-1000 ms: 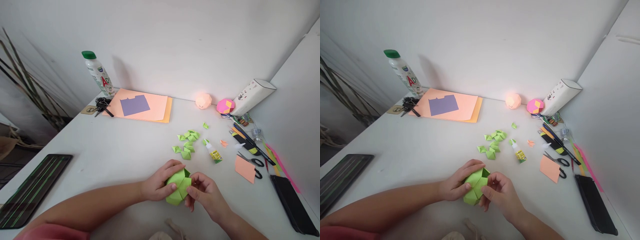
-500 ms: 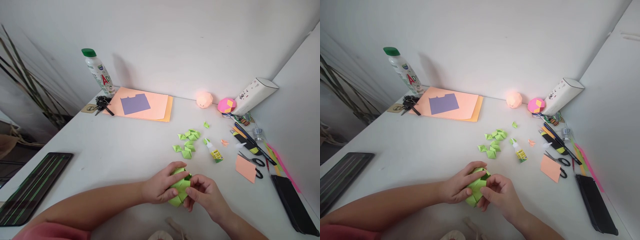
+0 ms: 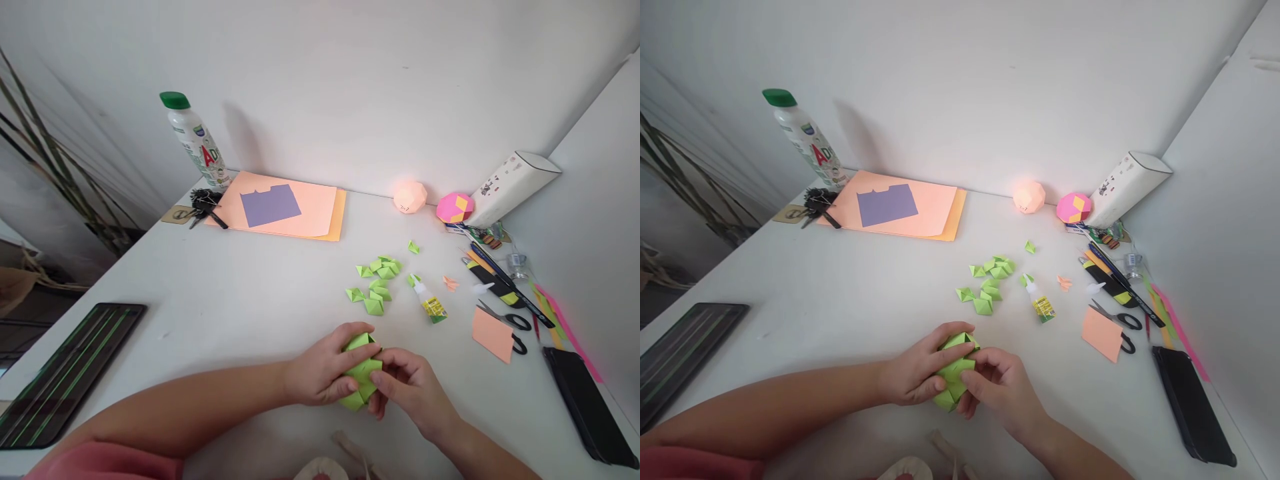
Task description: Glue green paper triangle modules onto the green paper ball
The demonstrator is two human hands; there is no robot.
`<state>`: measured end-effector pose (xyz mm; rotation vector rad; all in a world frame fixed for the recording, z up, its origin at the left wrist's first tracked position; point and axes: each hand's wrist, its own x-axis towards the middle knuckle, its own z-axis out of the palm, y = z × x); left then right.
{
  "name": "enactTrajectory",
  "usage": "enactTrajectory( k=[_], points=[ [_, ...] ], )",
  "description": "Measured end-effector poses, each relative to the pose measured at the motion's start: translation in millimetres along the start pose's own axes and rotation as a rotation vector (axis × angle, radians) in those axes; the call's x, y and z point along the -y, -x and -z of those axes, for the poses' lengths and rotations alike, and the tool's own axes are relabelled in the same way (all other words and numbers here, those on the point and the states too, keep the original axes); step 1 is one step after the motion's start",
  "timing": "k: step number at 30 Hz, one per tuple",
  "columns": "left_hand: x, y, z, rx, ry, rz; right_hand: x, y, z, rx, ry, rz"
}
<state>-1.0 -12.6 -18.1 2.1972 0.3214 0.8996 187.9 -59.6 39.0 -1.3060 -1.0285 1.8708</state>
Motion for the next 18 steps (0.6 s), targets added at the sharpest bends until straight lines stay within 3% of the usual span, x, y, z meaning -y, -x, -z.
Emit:
enactTrajectory(
  k=[11, 18],
  points=[
    [0.7, 2.4, -5.8, -0.029, -0.168, -0.064, -0.4, 0.6, -1.2, -0.056, 0.071, 0.018],
    [0.0, 1.6, -7.8, -0.056, -0.068, -0.047, -1.1, 0.9, 0.4, -0.08, 0.037, 0.019]
  ],
)
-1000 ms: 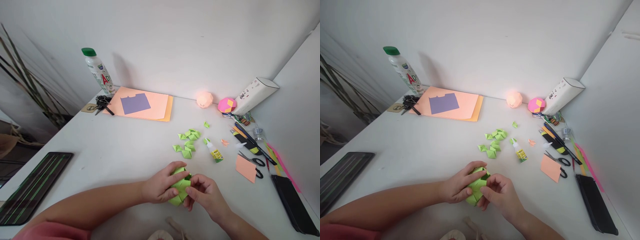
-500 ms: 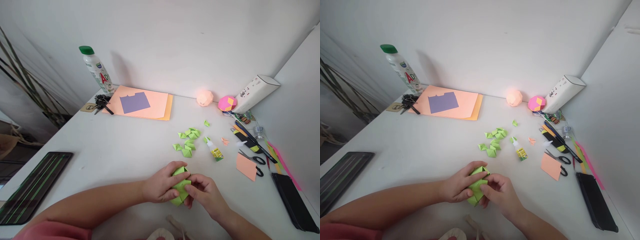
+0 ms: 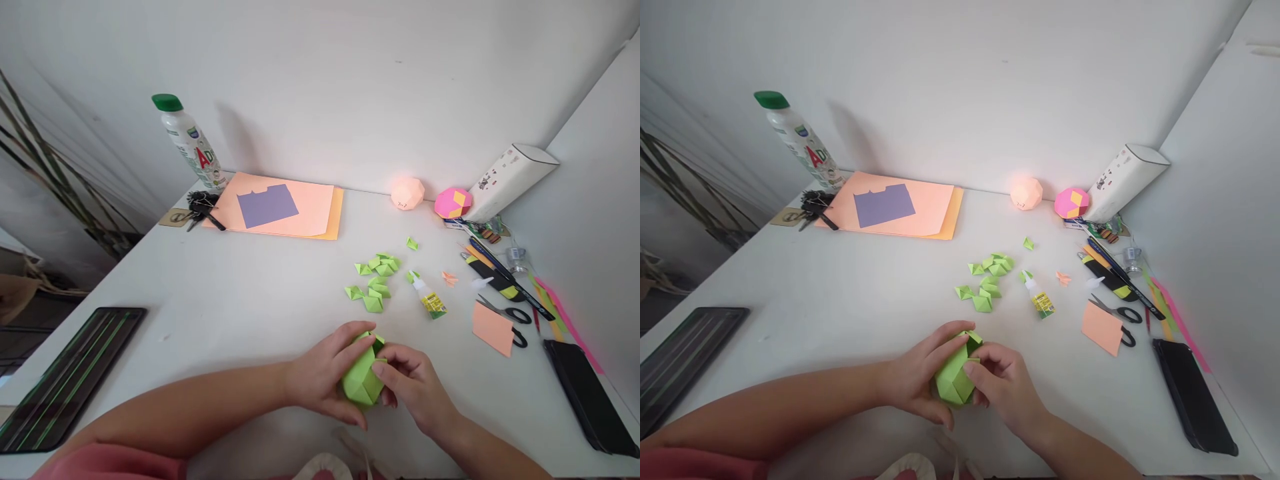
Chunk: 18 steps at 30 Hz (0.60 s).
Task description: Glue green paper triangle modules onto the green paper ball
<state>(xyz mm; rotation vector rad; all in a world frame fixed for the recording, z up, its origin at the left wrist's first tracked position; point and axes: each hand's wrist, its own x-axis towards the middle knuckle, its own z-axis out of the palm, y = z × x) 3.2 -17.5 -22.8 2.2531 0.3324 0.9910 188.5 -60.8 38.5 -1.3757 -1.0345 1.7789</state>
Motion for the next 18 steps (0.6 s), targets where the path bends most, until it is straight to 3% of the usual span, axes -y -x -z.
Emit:
enactTrajectory(
  k=[7, 12, 18],
  points=[
    [4.0, 0.2, -0.9, -0.011, 0.124, 0.121, 3.4, -1.9, 8.9, 0.156, 0.035, -0.061],
    [4.4, 1.2, -0.7, -0.012, 0.146, 0.135, 6.1, -0.7, 6.8, 0.11, 0.094, -0.093],
    [3.8, 1.9, -1.4, -0.013, 0.169, 0.173, 4.7, -1.0, 0.0, 0.05, 0.098, 0.046]
  ],
)
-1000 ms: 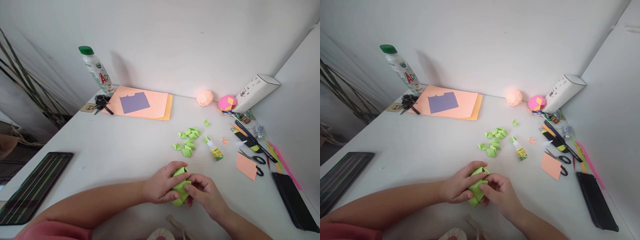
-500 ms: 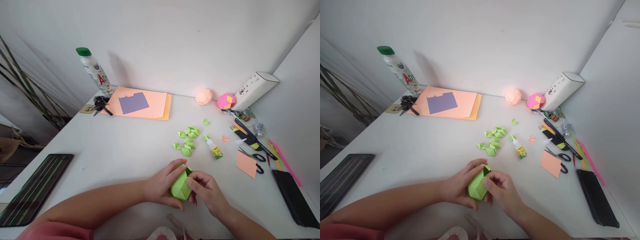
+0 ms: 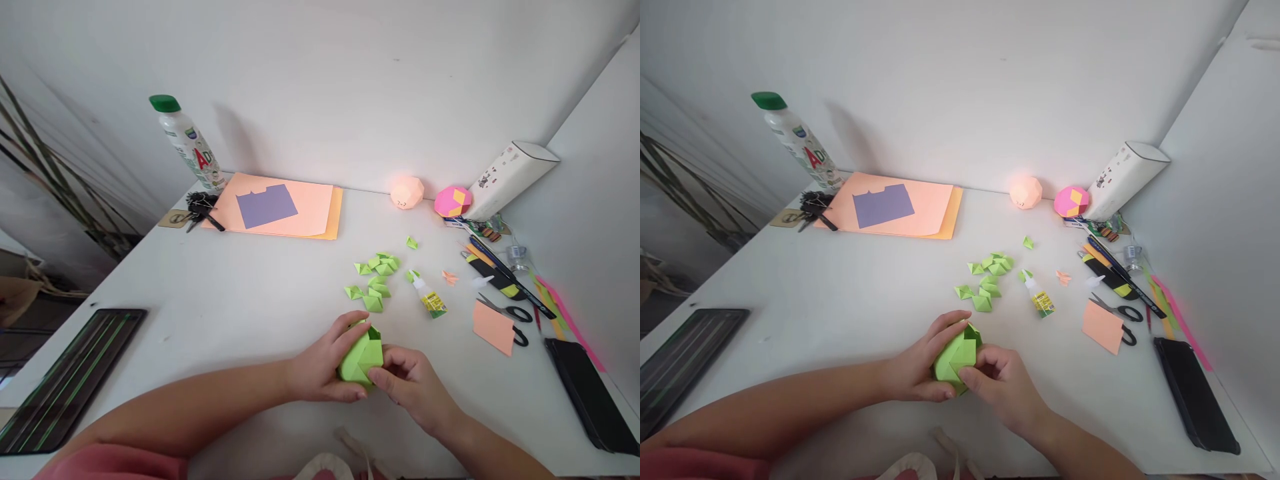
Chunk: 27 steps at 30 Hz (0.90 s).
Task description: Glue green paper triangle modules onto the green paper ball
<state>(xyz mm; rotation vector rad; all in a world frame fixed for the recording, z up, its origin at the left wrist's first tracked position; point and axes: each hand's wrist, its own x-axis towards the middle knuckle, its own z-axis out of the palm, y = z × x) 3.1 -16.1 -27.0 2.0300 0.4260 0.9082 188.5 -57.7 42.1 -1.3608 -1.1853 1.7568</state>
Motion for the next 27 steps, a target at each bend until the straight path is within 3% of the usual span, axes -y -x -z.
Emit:
enactTrajectory(
  k=[14, 22, 27],
  points=[
    [0.3, 0.4, -1.0, 0.012, -0.019, -0.01, -1.7, 1.5, -3.6, -0.015, 0.031, 0.048],
    [-0.6, 0.7, -0.6, -0.032, -0.048, 0.016, -1.1, -0.3, 3.0, 0.078, 0.072, 0.073],
    [2.2, 2.3, -2.2, -0.038, -0.084, 0.032, -6.0, -0.9, -0.3, 0.034, 0.121, 0.098]
  ],
)
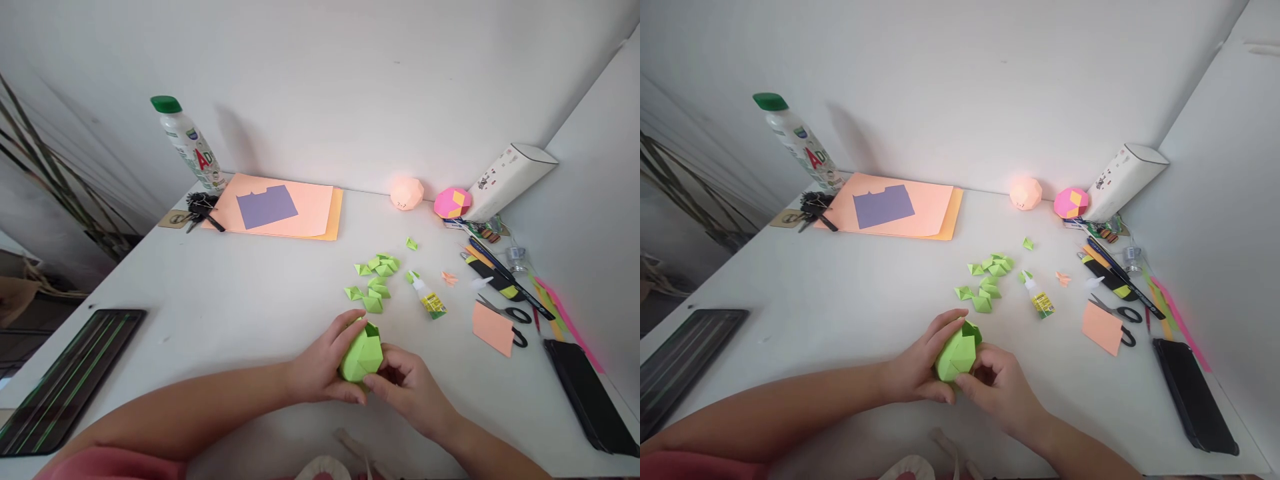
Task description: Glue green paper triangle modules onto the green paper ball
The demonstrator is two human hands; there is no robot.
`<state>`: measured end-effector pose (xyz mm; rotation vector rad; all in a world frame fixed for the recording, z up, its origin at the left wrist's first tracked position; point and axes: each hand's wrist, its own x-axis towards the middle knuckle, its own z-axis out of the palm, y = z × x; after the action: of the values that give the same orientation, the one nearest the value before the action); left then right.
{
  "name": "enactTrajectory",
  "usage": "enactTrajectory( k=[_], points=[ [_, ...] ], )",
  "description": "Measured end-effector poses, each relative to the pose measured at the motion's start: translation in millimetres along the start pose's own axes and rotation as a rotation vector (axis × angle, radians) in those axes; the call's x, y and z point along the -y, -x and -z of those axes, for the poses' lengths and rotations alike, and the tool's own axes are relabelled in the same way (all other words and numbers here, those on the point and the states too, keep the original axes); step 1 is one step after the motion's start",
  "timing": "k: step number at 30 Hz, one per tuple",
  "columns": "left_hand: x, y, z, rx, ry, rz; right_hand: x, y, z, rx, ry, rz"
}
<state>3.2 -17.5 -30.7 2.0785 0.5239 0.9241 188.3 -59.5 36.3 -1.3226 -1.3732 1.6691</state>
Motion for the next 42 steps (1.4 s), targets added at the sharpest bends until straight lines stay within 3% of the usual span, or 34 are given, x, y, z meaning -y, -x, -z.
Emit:
enactTrajectory(
  k=[4, 11, 15, 20, 25, 32, 42],
  points=[
    [-1, 0, 0.0, -0.024, 0.031, -0.018, 0, 1, 0, -0.019, 0.036, 0.034],
    [-3, 0, 3.8, 0.024, 0.408, 0.193, 3, -1, 10, 0.053, 0.06, 0.082],
    [-2, 2, 2.5, 0.036, 0.489, 0.219, 0, -4, 12, 0.09, 0.108, 0.058],
    [-6, 0, 3.6, 0.04, 0.363, 0.238, 0, -4, 13, 0.062, 0.187, 0.12],
    [-2, 1, 2.1, -0.04, 0.149, 0.18, 1, -4, 14, -0.02, 0.278, 0.25],
    [4, 8, -3.0, -0.025, 0.19, 0.334, -9, -4, 13, -0.088, 0.415, 0.382],
    [-3, -2, 0.0, -0.011, 0.694, 0.259, -12, -8, 7, -0.175, 0.472, 0.6]
  ],
)
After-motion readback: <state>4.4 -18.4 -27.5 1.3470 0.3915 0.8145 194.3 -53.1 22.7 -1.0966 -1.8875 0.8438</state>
